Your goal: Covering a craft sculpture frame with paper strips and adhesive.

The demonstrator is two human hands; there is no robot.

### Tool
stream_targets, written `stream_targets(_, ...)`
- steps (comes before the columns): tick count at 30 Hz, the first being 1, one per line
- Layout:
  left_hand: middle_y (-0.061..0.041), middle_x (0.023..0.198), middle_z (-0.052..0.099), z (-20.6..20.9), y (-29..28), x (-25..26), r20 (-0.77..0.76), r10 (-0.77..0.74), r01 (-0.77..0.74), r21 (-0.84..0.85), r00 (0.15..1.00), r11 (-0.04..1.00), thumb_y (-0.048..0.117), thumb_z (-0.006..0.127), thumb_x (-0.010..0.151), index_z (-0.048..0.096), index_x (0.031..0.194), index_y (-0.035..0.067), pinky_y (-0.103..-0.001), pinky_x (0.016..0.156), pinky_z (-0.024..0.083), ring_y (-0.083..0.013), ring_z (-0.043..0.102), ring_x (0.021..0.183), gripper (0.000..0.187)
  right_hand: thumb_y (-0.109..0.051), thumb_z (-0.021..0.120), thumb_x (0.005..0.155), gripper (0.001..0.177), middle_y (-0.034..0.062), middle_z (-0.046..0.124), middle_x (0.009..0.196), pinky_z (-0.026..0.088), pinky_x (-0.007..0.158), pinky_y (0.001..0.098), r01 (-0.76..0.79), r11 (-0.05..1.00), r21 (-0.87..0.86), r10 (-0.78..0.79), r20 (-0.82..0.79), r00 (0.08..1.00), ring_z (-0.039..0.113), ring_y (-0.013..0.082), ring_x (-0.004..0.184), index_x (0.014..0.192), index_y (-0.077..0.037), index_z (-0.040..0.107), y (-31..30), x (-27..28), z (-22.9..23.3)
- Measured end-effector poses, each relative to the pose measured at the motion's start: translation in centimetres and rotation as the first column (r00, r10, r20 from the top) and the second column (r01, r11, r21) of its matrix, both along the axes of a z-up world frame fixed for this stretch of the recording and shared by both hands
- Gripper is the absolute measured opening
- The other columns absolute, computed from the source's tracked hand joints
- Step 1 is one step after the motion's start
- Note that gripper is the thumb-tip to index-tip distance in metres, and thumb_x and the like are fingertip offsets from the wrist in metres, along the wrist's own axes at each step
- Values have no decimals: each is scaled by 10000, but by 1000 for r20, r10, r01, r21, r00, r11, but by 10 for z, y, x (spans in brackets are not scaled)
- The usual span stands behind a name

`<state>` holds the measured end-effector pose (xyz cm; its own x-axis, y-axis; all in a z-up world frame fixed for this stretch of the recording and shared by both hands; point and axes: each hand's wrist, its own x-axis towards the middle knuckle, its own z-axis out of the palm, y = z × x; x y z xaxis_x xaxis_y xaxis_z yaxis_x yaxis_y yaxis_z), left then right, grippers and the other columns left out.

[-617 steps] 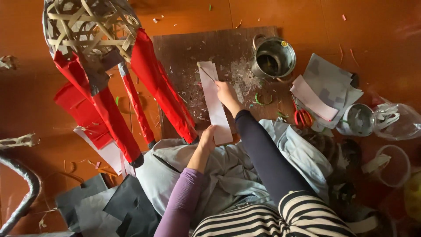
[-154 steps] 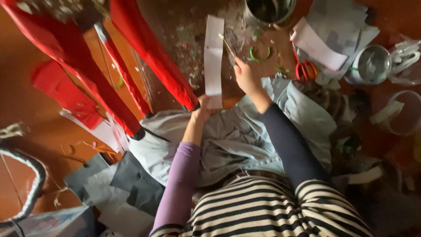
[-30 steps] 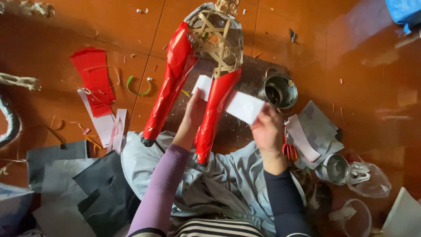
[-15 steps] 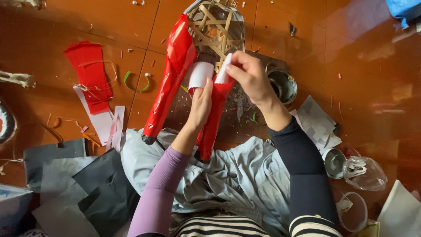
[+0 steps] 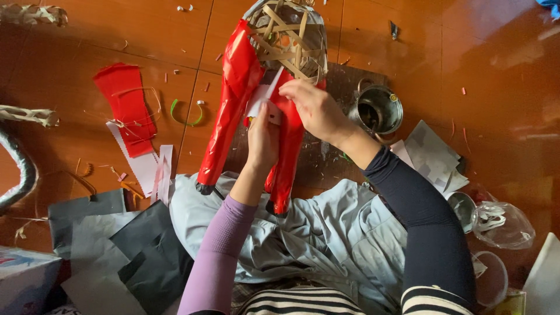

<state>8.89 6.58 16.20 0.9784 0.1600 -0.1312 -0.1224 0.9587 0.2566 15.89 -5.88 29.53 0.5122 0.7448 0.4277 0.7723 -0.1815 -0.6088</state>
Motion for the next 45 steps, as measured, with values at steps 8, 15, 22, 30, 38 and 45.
stream_targets(8,-53,1397,615,4,-5,3,-42,113,-113,0,993,994,245,454,1076,503,1448,58,-365,1123,448,-176,591,1284,420,-452,600,995,464,88,706,1313,195,1272,470,56,949,-309,228,800,555,577,264,1363,1238,-77,721,1,11,-7)
stream_targets(15,-106,1297,633,-16,-4,2,-109,187,-177,98,976,979,269,503,1113,562,1366,-12,-385,1033,491,-208,607,1176,383,-612,631,895,518,49,714,965,169,1290,484,131,859,-495,379,787,486,637,255,1153,877,-106,738,11,25,-6)
stream_targets(22,-86,1020,684,-6,2,-5,-112,218,-183,257,970,949,299,502,1101,647,1217,-23,-354,836,548,-180,656,908,371,-682,562,959,651,50,652,692,254,1179,463,165,832,-530,393,772,499,661,289,886,650,-119,667,27,38,-23)
stream_targets(30,-22,1153,687,56,-5,-12,-4,270,-216,588,963,779,254,448,1062,589,1246,18,-290,942,518,-118,645,1035,330,-83,500,1027,158,223,706,1169,498,870,362,48,994,-94,38,740,672,663,385,985,1017,-29,649,39,27,5)
stream_targets(38,-222,946,635,17,-4,-1,-88,280,62,993,956,100,249,448,1151,612,1144,-54,-431,773,511,-332,604,881,344,-147,446,1103,256,225,643,1265,498,966,353,623,747,231,-440,-531,724,605,291,1099,1258,-20,606,-18,-44,-54)
stream_targets(45,-474,1489,273,73,-11,-7,235,134,-129,834,963,-537,109,628,870,286,1589,104,-551,756,559,-580,548,1008,796,-449,466,1103,627,226,492,1501,436,1129,512,408,832,376,-291,-332,898,515,310,1375,1552,-22,369,1,-72,-57)
